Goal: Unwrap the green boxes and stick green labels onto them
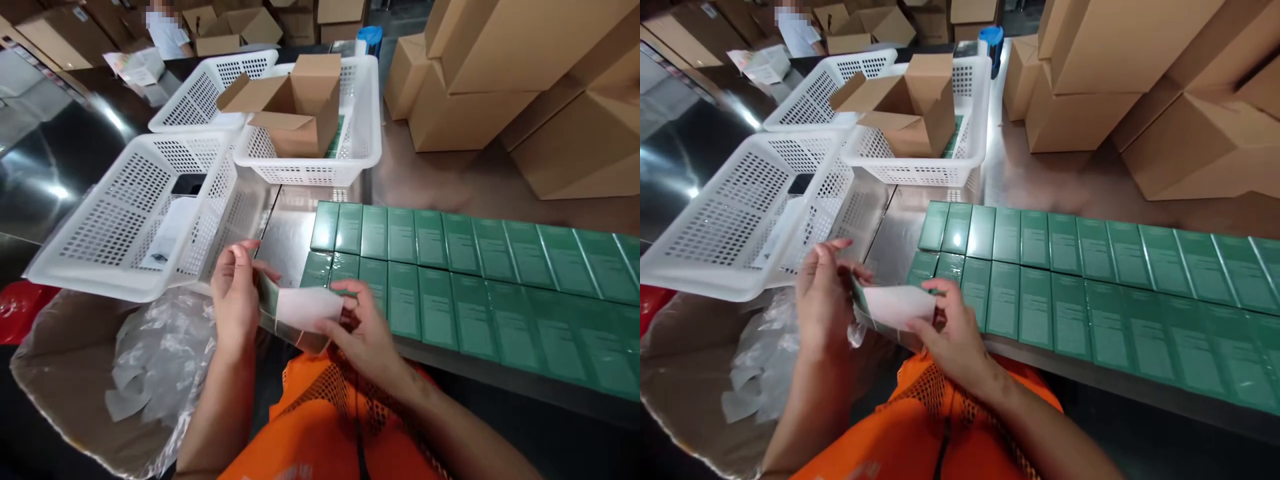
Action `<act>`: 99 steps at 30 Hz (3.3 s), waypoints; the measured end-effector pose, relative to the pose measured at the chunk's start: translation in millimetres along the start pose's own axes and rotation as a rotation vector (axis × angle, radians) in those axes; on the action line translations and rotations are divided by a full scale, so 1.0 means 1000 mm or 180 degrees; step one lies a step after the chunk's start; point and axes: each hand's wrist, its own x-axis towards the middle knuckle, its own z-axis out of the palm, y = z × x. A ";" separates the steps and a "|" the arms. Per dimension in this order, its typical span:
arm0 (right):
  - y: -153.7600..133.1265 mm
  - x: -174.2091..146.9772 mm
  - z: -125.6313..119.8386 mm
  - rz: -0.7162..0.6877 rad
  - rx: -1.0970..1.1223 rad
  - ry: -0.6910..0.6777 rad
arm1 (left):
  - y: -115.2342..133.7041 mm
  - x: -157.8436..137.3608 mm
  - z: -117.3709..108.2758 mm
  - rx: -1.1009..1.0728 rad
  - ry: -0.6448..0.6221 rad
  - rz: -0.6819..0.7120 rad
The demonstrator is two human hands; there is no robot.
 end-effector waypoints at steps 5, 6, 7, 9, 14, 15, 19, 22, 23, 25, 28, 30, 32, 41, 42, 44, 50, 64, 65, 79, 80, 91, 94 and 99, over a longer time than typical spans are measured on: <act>-0.013 0.017 -0.013 -0.0883 -0.1171 0.1067 | -0.010 -0.001 -0.028 -0.0309 -0.1145 -0.0901; -0.019 0.018 -0.012 -0.1273 -0.1555 0.1335 | -0.012 -0.004 -0.031 -0.0304 -0.1139 -0.0905; -0.024 0.019 -0.010 -0.1666 -0.1863 0.1507 | -0.014 -0.008 -0.032 -0.0303 -0.1108 -0.0850; -0.035 0.020 -0.001 -0.2284 -0.2132 0.1474 | -0.015 -0.015 -0.033 -0.0277 -0.1102 -0.0663; -0.049 0.027 0.020 -0.2447 -0.1808 0.0754 | -0.009 -0.027 -0.034 -0.0154 -0.1272 -0.0316; -0.050 0.029 0.022 -0.2286 -0.1720 0.0690 | -0.009 -0.028 -0.036 -0.0142 -0.1286 -0.0287; -0.048 0.031 0.023 -0.1637 -0.1410 0.0475 | -0.012 -0.029 -0.041 -0.0113 -0.1413 -0.0242; -0.043 0.030 0.022 -0.1762 -0.1509 0.0642 | -0.018 -0.028 -0.043 -0.0334 -0.1535 -0.0275; -0.042 0.030 0.022 -0.1910 -0.1606 0.0752 | -0.020 -0.028 -0.044 -0.0447 -0.1548 -0.0303; -0.039 0.030 0.023 -0.2265 -0.1853 0.0907 | -0.022 -0.027 -0.044 -0.0638 -0.1472 -0.0386; -0.035 0.029 0.026 -0.2781 -0.2433 0.0902 | -0.022 -0.025 -0.044 -0.0816 -0.1283 -0.0615; -0.033 0.030 0.028 -0.2957 -0.2891 0.0870 | -0.020 -0.023 -0.042 -0.0862 -0.1242 -0.0747; -0.029 0.031 0.031 -0.3051 -0.3241 0.0935 | -0.019 -0.021 -0.040 -0.0777 -0.1167 -0.0816; -0.014 0.003 0.021 -0.4379 -0.2958 -0.0526 | -0.025 0.013 -0.062 -0.0103 -0.0588 -0.1035; -0.020 -0.004 0.013 -0.4254 -0.2747 -0.0716 | -0.023 0.022 -0.067 0.0013 -0.0576 -0.1032; -0.042 -0.010 -0.007 -0.3763 -0.2262 -0.0748 | -0.017 0.039 -0.075 0.0294 -0.0676 -0.1030; -0.096 0.047 -0.067 -0.2030 -0.1761 0.0175 | -0.009 0.062 -0.043 0.1111 -0.0855 -0.0297; -0.056 0.168 -0.077 0.0262 -0.0822 0.0119 | -0.024 0.083 0.034 0.2044 -0.2456 0.0108; -0.054 0.170 -0.077 0.0254 -0.0912 0.0091 | -0.027 0.084 0.037 0.2040 -0.2457 0.0102; -0.042 0.186 -0.079 0.0262 -0.1957 0.0246 | -0.030 0.093 0.058 0.2581 -0.2410 -0.0302; -0.042 0.186 -0.079 0.0235 -0.1957 0.0253 | -0.030 0.094 0.058 0.2616 -0.2396 -0.0291; -0.038 0.185 -0.075 0.0000 -0.2226 0.0360 | -0.022 0.100 0.067 0.3017 -0.2454 -0.0158; -0.032 0.187 -0.075 -0.0132 -0.2327 0.0728 | -0.019 0.103 0.072 0.3351 -0.2563 -0.0068; -0.025 0.187 -0.076 -0.0190 -0.2382 0.1028 | -0.020 0.101 0.063 0.3494 -0.2664 0.0020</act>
